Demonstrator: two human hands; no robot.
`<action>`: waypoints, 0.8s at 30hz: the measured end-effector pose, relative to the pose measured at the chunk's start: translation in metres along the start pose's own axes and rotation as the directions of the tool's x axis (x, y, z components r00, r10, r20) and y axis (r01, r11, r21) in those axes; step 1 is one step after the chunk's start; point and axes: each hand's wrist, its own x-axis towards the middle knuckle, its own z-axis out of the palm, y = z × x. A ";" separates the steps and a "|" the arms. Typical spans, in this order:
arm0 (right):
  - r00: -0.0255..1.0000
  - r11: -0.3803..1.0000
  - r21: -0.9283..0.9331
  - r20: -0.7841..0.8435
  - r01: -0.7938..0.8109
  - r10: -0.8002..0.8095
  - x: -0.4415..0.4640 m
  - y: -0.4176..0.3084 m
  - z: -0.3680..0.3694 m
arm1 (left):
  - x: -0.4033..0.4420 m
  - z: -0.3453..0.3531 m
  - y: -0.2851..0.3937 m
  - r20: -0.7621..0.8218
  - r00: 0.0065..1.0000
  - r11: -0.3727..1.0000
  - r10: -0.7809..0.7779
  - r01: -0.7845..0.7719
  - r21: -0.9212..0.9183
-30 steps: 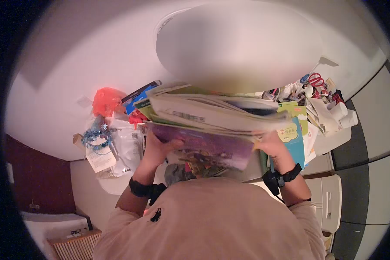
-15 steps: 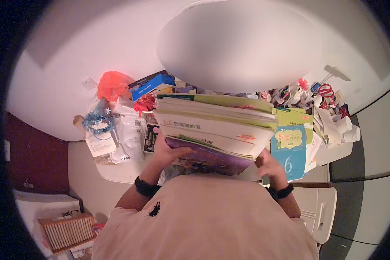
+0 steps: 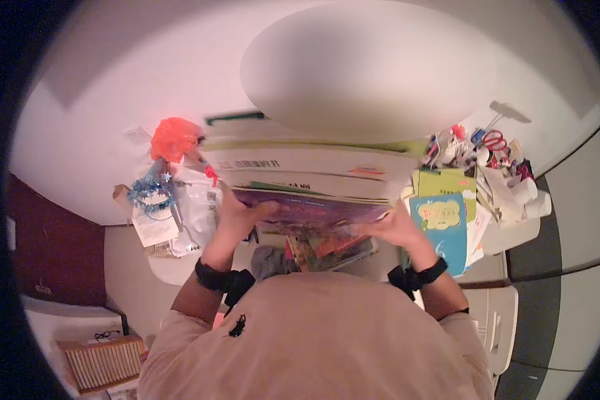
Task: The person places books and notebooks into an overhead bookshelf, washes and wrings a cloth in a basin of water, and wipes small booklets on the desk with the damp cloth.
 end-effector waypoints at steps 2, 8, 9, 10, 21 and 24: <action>0.966 0.947 0.197 0.106 -0.254 0.237 -0.002 0.038 0.019 | 0.004 0.002 -0.029 -0.062 0.998 0.999 0.022 -0.021 0.026; 0.950 0.870 0.386 0.068 -0.307 0.305 0.002 0.073 0.043 | -0.003 -0.007 -0.065 0.150 0.988 0.983 0.024 -0.051 0.174; 0.967 0.824 0.507 0.130 -0.254 0.218 0.000 0.071 0.041 | -0.006 -0.009 -0.080 0.142 0.987 0.966 0.075 -0.107 0.237; 0.995 0.906 0.411 0.026 -0.099 0.097 0.002 0.062 0.039 | 0.004 -0.010 -0.089 0.139 0.983 0.943 0.116 -0.153 0.296; 0.979 0.949 0.285 0.185 -0.134 0.083 -0.037 0.087 0.041 | -0.025 -0.003 -0.017 0.124 0.986 0.990 0.109 -0.119 0.077; 0.964 0.928 0.282 0.174 -0.243 0.199 -0.042 0.050 0.038 | -0.012 -0.014 -0.048 0.146 0.987 0.986 0.067 -0.088 0.141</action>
